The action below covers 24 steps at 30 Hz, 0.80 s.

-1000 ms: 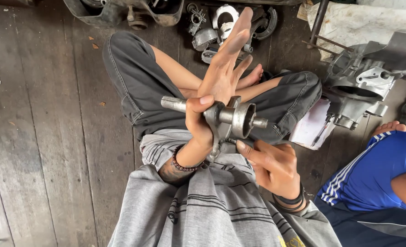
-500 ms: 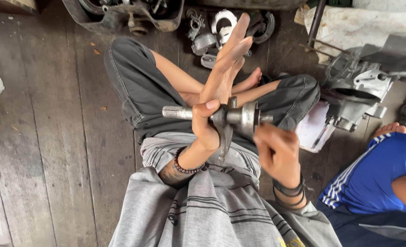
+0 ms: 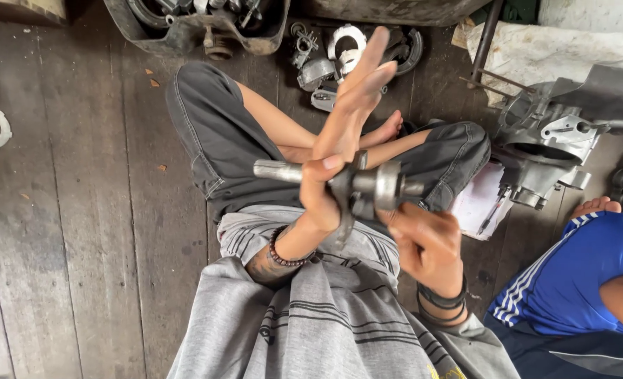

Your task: Inspecting a motorcycle crankshaft by rotating the connecting rod and checking for wear or damage.

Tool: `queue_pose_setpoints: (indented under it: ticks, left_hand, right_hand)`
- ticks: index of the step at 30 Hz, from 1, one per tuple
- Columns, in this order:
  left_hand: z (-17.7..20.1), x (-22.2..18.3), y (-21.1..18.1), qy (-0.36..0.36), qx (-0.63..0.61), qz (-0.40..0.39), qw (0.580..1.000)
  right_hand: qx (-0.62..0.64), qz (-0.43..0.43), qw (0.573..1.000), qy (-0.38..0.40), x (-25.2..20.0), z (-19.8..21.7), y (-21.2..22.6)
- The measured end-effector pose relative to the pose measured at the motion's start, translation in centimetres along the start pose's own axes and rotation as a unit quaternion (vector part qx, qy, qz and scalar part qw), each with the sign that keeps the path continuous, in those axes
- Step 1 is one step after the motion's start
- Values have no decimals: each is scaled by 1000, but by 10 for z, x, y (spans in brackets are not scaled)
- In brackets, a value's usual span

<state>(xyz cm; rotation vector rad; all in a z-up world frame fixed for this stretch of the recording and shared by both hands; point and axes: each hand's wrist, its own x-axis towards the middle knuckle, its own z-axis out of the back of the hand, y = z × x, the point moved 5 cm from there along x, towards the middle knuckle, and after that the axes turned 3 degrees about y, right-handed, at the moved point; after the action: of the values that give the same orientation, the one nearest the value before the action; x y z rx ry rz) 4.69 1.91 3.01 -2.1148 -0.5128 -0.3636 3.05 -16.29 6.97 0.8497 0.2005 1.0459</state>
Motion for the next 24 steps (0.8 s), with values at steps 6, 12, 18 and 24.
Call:
queue_pose_setpoints:
  ticks: [6,12,18,24]
  left_hand:
    - [-19,-2,-15,-19,-10,12,1000]
    - [-31,14,-31,-52,23,20,998]
    - [-21,27,-33,-50,-11,10,999]
    - [-45,49,-58,-73,18,39,996]
  right_hand:
    - [16,6,999,-34,-1,0,3]
    - [65,-6,997,-37,8,-4,-5]
    - [99,-17,995,-29,12,-7,-5]
    - [81,-47,993,-69,33,2,-18]
